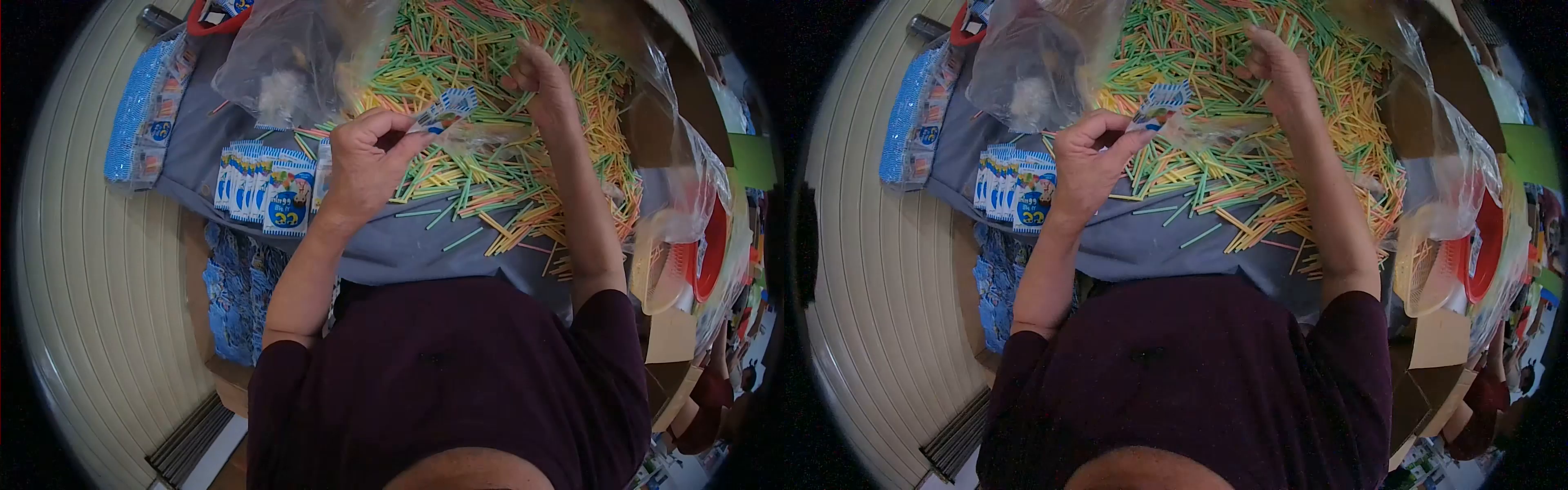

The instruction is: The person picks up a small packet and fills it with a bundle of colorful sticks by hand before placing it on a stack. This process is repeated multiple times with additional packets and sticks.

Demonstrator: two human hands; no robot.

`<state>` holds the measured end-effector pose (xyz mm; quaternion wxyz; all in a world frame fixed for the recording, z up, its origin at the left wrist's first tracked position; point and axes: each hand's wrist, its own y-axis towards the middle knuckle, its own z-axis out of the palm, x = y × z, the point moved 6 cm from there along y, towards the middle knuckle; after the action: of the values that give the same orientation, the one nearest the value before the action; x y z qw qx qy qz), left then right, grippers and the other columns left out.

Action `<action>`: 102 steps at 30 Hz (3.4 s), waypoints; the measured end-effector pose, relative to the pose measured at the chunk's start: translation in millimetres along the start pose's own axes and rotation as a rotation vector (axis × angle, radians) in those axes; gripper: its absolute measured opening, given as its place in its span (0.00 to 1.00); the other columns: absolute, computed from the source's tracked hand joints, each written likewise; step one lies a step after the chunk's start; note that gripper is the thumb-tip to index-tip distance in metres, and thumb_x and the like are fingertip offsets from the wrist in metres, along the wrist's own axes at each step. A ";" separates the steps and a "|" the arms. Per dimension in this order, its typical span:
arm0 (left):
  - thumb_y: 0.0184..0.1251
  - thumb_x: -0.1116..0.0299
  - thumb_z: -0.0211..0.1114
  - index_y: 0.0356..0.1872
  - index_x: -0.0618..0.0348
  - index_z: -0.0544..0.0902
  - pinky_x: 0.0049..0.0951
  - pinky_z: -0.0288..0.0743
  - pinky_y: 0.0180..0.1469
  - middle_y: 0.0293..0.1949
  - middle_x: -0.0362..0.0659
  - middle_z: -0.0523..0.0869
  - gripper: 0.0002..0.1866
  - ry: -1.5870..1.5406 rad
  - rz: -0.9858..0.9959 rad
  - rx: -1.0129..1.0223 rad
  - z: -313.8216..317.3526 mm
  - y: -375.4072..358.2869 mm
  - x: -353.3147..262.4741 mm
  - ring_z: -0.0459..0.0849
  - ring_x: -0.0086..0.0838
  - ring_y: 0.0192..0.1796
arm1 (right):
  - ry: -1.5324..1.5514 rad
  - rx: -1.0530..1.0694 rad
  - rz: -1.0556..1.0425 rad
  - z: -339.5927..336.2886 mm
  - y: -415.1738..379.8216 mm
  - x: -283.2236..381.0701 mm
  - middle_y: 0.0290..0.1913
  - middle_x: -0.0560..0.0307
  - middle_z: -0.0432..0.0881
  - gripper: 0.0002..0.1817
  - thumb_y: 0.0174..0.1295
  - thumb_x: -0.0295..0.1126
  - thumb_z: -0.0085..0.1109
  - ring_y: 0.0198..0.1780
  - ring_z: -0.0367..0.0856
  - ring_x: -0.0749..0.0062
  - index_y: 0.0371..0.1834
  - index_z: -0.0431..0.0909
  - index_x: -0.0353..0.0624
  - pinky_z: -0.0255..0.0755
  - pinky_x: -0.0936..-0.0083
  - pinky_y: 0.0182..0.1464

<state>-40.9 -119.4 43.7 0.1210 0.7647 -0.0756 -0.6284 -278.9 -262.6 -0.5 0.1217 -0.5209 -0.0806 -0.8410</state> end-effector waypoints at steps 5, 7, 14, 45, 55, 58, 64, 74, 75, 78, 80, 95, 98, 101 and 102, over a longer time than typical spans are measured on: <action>0.55 0.79 0.74 0.33 0.69 0.85 0.21 0.76 0.33 0.28 0.40 0.85 0.07 -0.058 -0.057 0.013 19.6 18.4 1.2 0.82 0.18 0.30 | -0.195 -0.024 -0.051 23.7 -6.7 16.2 0.19 0.68 0.65 0.10 0.69 0.37 0.60 0.26 0.71 0.77 0.36 0.77 0.42 0.73 0.69 0.40; 0.54 0.80 0.73 0.32 0.69 0.85 0.21 0.77 0.32 0.28 0.40 0.86 0.06 -0.009 -0.006 0.021 23.9 24.8 2.5 0.82 0.18 0.29 | -0.334 0.000 -0.092 26.1 -9.7 23.1 0.20 0.66 0.68 0.11 0.70 0.38 0.60 0.28 0.76 0.75 0.34 0.80 0.41 0.74 0.68 0.41; 0.54 0.80 0.74 0.31 0.67 0.84 0.20 0.76 0.30 0.24 0.39 0.86 0.06 0.050 0.031 -0.007 32.1 33.7 3.9 0.81 0.17 0.26 | -0.477 -0.056 -0.335 39.4 -36.0 63.3 0.29 0.62 0.77 0.11 0.75 0.38 0.50 0.38 0.82 0.74 0.38 0.73 0.43 0.72 0.74 0.42; 0.49 0.78 0.76 0.29 0.66 0.85 0.27 0.75 0.29 0.26 0.43 0.85 0.07 0.230 0.275 0.091 49.6 56.0 -11.9 0.84 0.27 0.26 | -0.772 0.453 -0.315 101.3 -9.1 63.4 0.47 0.51 0.87 0.44 0.74 0.64 0.24 0.50 0.81 0.65 0.43 0.85 0.35 0.70 0.67 0.56; 0.59 0.77 0.73 0.35 0.66 0.87 0.20 0.75 0.34 0.30 0.37 0.87 0.05 -0.328 -0.100 0.150 44.1 56.7 15.2 0.81 0.14 0.32 | -0.734 0.420 -0.367 110.5 -11.3 70.6 0.49 0.49 0.86 0.40 0.76 0.60 0.27 0.56 0.80 0.62 0.44 0.84 0.36 0.70 0.65 0.61; 0.60 0.78 0.72 0.38 0.65 0.88 0.18 0.74 0.35 0.32 0.37 0.88 0.06 -0.466 -0.129 0.128 42.3 55.5 16.2 0.81 0.14 0.33 | -0.711 0.406 -0.424 115.3 -14.9 70.8 0.51 0.48 0.85 0.39 0.77 0.59 0.28 0.59 0.79 0.61 0.44 0.84 0.37 0.69 0.63 0.64; 0.60 0.78 0.72 0.38 0.65 0.88 0.20 0.75 0.34 0.30 0.37 0.87 0.06 -0.464 -0.049 0.071 42.9 57.0 11.2 0.82 0.15 0.32 | -0.696 0.343 -0.538 114.4 -16.4 71.2 0.51 0.44 0.84 0.46 0.71 0.69 0.27 0.53 0.82 0.59 0.39 0.84 0.34 0.73 0.63 0.58; 0.59 0.79 0.72 0.37 0.69 0.86 0.21 0.76 0.36 0.30 0.39 0.86 0.06 -0.191 0.174 0.117 51.9 56.7 -2.2 0.83 0.19 0.33 | -0.777 0.463 -0.152 110.7 -11.2 63.7 0.48 0.46 0.85 0.40 0.74 0.62 0.34 0.53 0.82 0.59 0.39 0.85 0.34 0.73 0.67 0.59; 0.61 0.79 0.71 0.40 0.69 0.86 0.21 0.77 0.39 0.33 0.38 0.87 0.07 -0.365 0.124 0.062 52.3 58.3 1.9 0.82 0.18 0.35 | -0.756 0.460 -0.167 112.3 -11.8 64.1 0.48 0.47 0.85 0.39 0.73 0.61 0.35 0.53 0.82 0.60 0.39 0.85 0.34 0.73 0.68 0.58; 0.66 0.76 0.69 0.46 0.68 0.85 0.19 0.78 0.44 0.38 0.37 0.88 0.10 -0.558 0.043 0.015 50.1 64.3 13.9 0.82 0.16 0.40 | -0.803 0.485 -0.157 119.0 -10.6 69.5 0.49 0.50 0.85 0.37 0.73 0.61 0.37 0.54 0.82 0.62 0.51 0.83 0.35 0.73 0.70 0.56; 0.68 0.74 0.67 0.48 0.68 0.85 0.19 0.78 0.47 0.41 0.36 0.88 0.11 -0.575 0.011 0.024 47.5 66.5 17.2 0.82 0.15 0.41 | -0.730 0.456 -0.228 126.5 -6.1 73.7 0.50 0.51 0.84 0.36 0.73 0.60 0.37 0.54 0.82 0.63 0.56 0.79 0.37 0.72 0.70 0.57; 0.74 0.67 0.61 0.46 0.58 0.84 0.28 0.81 0.50 0.43 0.38 0.87 0.08 -0.971 -0.154 0.132 47.8 49.2 23.7 0.86 0.22 0.46 | -0.548 0.282 -0.489 117.0 -36.5 72.9 0.60 0.51 0.75 0.28 0.67 0.35 0.61 0.57 0.75 0.76 0.70 0.68 0.44 0.74 0.74 0.53; 0.73 0.67 0.63 0.46 0.60 0.84 0.22 0.78 0.45 0.39 0.35 0.86 0.09 -0.701 -0.156 0.057 37.6 36.2 14.2 0.84 0.20 0.41 | -0.741 0.296 -0.400 95.8 -42.6 55.3 0.47 0.57 0.82 0.21 0.61 0.24 0.66 0.44 0.80 0.79 0.58 0.77 0.41 0.77 0.77 0.46; 0.68 0.71 0.68 0.45 0.66 0.83 0.21 0.75 0.39 0.37 0.37 0.85 0.10 -0.413 -0.025 0.074 22.8 15.0 0.3 0.81 0.19 0.38 | -0.778 0.309 -0.360 107.7 -55.7 38.3 0.37 0.62 0.84 0.15 0.58 0.20 0.66 0.38 0.81 0.79 0.49 0.82 0.39 0.77 0.78 0.43; 0.65 0.72 0.70 0.44 0.67 0.83 0.22 0.74 0.38 0.36 0.40 0.85 0.11 -0.177 0.116 0.028 14.9 6.8 -8.2 0.81 0.20 0.37 | -0.676 0.242 -0.377 107.8 -62.0 41.8 0.34 0.62 0.85 0.13 0.57 0.18 0.66 0.35 0.81 0.79 0.45 0.83 0.38 0.76 0.79 0.42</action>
<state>-56.8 -125.1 50.7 0.1392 0.7021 -0.1390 -0.6843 -222.3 -180.0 84.3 -0.0076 -0.7261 -0.3087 -0.6144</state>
